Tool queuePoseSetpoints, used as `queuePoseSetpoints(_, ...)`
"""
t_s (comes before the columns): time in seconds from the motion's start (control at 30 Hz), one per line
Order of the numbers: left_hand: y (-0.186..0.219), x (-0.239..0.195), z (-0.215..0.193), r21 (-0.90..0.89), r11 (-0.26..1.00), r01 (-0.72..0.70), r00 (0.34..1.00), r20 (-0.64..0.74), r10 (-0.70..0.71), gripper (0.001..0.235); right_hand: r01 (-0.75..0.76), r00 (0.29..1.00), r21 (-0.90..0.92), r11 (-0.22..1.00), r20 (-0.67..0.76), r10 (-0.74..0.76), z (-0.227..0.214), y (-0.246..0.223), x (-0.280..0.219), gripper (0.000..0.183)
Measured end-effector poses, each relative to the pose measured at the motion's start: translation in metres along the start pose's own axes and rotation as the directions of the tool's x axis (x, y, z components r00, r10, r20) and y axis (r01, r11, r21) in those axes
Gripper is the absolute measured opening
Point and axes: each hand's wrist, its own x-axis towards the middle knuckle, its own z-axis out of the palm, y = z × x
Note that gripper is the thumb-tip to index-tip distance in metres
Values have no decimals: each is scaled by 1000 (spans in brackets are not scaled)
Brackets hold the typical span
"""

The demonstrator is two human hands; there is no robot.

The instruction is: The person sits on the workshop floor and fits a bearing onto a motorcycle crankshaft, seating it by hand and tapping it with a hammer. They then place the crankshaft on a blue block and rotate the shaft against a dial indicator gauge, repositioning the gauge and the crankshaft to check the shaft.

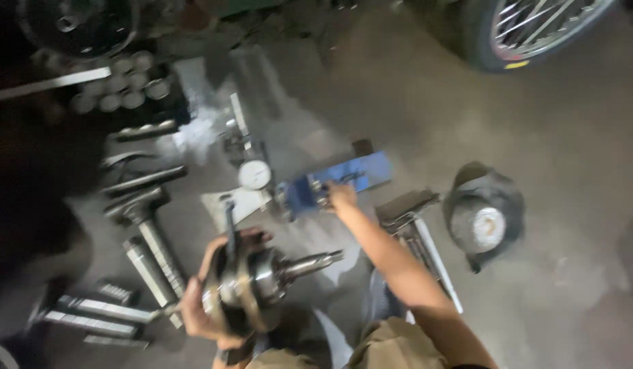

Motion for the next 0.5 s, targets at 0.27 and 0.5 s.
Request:
queuePoseSetpoints(0.27, -66, -24, -32, -279, 918, 284, 879, -307, -365, 53, 667, 582, -744, -52, 563, -587, -10, -42, -57, 18)
queuePoseSetpoints(0.5, -47, -35, -12, -5, 952, 305, 920, -257, -296, 70, 733, 559, -641, 229, 375, -740, -113, -100, -98, 17)
